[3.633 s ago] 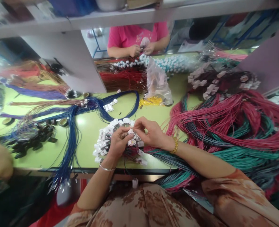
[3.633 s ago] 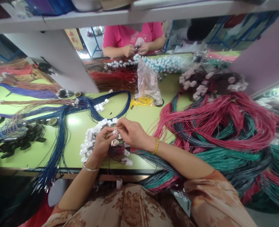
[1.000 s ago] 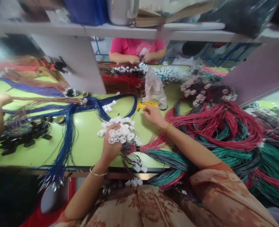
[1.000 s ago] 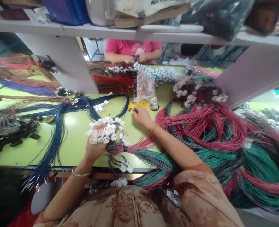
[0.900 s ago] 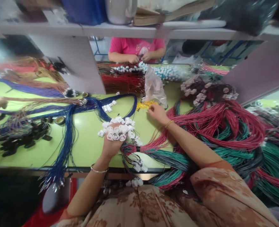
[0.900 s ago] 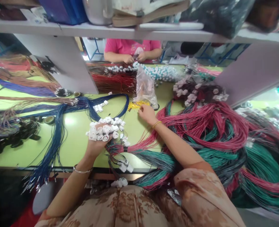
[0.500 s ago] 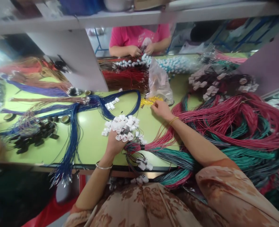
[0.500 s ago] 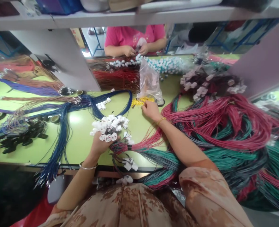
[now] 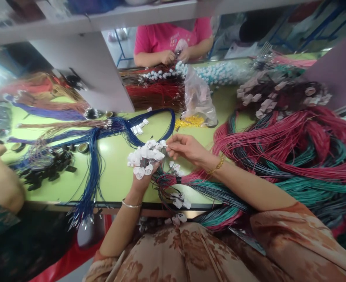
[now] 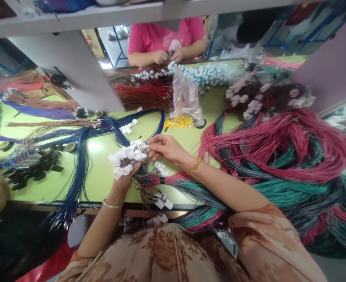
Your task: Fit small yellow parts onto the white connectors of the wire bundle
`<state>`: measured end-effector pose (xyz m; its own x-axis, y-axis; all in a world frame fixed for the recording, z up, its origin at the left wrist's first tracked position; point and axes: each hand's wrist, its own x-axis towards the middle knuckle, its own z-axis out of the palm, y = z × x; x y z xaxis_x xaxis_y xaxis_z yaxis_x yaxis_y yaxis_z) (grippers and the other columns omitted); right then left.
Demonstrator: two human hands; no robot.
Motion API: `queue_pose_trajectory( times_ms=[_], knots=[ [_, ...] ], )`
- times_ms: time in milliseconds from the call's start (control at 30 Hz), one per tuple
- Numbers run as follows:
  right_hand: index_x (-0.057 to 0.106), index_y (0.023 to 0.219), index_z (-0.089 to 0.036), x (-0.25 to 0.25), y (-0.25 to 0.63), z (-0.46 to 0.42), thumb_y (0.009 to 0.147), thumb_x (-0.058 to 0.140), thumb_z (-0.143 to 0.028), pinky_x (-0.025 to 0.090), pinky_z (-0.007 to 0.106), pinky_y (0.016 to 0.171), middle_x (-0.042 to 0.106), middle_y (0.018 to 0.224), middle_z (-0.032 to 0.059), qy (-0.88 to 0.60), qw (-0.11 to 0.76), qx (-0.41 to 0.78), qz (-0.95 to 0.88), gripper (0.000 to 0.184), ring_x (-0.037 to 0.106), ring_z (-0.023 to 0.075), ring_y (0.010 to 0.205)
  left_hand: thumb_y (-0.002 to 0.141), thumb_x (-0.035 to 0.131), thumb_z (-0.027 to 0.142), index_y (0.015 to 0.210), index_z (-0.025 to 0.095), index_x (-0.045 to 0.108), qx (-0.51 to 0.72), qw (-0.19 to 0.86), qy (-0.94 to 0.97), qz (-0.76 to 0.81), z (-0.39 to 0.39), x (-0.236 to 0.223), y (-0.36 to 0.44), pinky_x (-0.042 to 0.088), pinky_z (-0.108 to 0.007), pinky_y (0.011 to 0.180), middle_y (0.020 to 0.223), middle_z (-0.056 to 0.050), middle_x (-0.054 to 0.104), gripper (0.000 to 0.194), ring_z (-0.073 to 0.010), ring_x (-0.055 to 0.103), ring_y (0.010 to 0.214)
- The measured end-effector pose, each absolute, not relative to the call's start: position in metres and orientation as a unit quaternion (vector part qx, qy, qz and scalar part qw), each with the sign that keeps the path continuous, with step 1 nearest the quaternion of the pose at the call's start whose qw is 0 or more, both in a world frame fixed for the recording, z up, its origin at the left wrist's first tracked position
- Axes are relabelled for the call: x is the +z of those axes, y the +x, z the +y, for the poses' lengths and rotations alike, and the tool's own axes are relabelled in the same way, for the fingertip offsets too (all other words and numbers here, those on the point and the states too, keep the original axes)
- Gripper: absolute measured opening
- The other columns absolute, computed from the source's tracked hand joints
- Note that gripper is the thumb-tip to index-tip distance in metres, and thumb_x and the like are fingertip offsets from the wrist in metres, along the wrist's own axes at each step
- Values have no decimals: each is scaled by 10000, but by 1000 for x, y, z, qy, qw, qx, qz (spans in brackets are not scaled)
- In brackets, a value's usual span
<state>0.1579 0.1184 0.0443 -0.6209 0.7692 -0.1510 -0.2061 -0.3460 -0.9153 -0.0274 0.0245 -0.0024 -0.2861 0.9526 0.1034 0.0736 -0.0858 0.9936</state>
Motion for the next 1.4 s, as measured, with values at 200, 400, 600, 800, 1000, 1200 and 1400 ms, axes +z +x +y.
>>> queue_pose_trajectory(
  times_ms=[200,400,600,800,1000,1200,1400],
  knots=[
    [637,927,-154,34,145,101,780,829,-337,604,221,612,723,812,22,-252,321,785,-466,303,699,105,672,545,951,393,788,160,730,634,516,308,487,26,-4,-31,591,-294,693,732,-21,719,403,-147,660,665],
    [616,956,-171,36,144,97,815,805,-348,606,232,608,718,806,10,-249,325,760,-505,295,698,105,659,524,957,369,811,170,767,648,525,262,486,25,3,-24,599,-310,687,760,-28,749,397,-158,680,654],
    [632,911,-167,37,145,94,833,748,-305,551,218,573,702,752,-3,-267,335,715,-553,196,652,92,599,490,968,314,823,172,756,655,507,279,485,26,0,-21,597,-428,894,847,-58,772,419,-241,732,833],
    [633,903,-169,37,144,89,876,625,-207,494,212,576,631,680,-34,-292,345,651,-610,47,600,84,565,484,973,287,871,213,752,661,452,318,507,23,-6,-22,531,-438,1034,1001,-60,765,451,-260,706,1027],
    [644,910,-170,33,144,86,905,557,-195,500,261,619,644,745,12,-283,393,531,-695,91,610,126,639,540,958,347,777,182,726,649,459,339,504,24,1,-19,584,-365,864,835,-25,717,371,-176,677,778],
    [644,879,-179,33,145,85,941,552,-196,479,261,679,660,823,35,-261,455,373,-765,111,587,129,725,539,960,359,794,189,730,646,455,340,511,24,2,-20,587,-326,799,831,-13,711,383,-159,661,749],
    [554,883,-188,35,147,82,925,531,-188,435,228,605,593,736,-11,-267,429,355,-787,49,512,103,615,553,954,366,790,199,735,646,432,351,522,24,-2,-20,599,-328,787,835,-23,733,363,-172,677,761]
  ],
)
